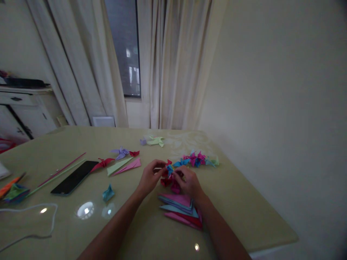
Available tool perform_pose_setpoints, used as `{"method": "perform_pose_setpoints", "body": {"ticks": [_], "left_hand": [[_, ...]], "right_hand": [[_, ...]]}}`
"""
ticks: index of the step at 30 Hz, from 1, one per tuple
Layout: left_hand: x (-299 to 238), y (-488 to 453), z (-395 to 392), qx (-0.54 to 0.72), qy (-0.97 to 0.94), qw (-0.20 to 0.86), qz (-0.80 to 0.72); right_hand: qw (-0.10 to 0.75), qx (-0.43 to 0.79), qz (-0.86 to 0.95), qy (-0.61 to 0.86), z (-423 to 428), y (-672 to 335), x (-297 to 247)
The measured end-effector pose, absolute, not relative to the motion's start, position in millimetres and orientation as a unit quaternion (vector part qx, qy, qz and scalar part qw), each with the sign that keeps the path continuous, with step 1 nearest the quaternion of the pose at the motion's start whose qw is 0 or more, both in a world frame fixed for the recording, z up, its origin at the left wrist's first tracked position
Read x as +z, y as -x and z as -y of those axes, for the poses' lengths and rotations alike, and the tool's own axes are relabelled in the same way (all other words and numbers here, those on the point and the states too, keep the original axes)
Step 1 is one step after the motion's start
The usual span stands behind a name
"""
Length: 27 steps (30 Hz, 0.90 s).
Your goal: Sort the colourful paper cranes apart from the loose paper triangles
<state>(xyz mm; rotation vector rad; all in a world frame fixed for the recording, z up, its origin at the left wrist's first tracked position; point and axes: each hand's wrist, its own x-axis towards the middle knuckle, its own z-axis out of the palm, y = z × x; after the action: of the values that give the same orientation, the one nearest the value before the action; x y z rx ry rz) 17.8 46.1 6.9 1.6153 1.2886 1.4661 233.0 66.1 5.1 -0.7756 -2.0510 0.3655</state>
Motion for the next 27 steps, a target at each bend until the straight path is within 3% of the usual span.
{"method": "perform_pose_setpoints", "body": {"ticks": [7, 11, 13, 20, 27], "left_hand": [[5, 48, -55, 0.473, -0.535, 0.120, -0.689], [1, 70, -43, 0.207, -0.516, -0.020, -0.831], [0, 71, -41, 0.137, -0.537, -0.022, -0.832], [3, 48, -49, 0.127, -0.658, 0.014, -0.742], [5, 43, -51, 0.149, -0.694, 0.049, -0.703]], "right_hand": [[0.439, 0.157, 0.816, 0.343, -66, -235, 10], [0.402, 0.127, 0.841, 0.339, -66, -232, 10], [0.382, 0.106, 0.856, 0.332, -66, -230, 9], [0.284, 0.052, 0.892, 0.347, -65, -225, 5], [0.292, 0.079, 0.890, 0.342, -68, -226, 1]]}}
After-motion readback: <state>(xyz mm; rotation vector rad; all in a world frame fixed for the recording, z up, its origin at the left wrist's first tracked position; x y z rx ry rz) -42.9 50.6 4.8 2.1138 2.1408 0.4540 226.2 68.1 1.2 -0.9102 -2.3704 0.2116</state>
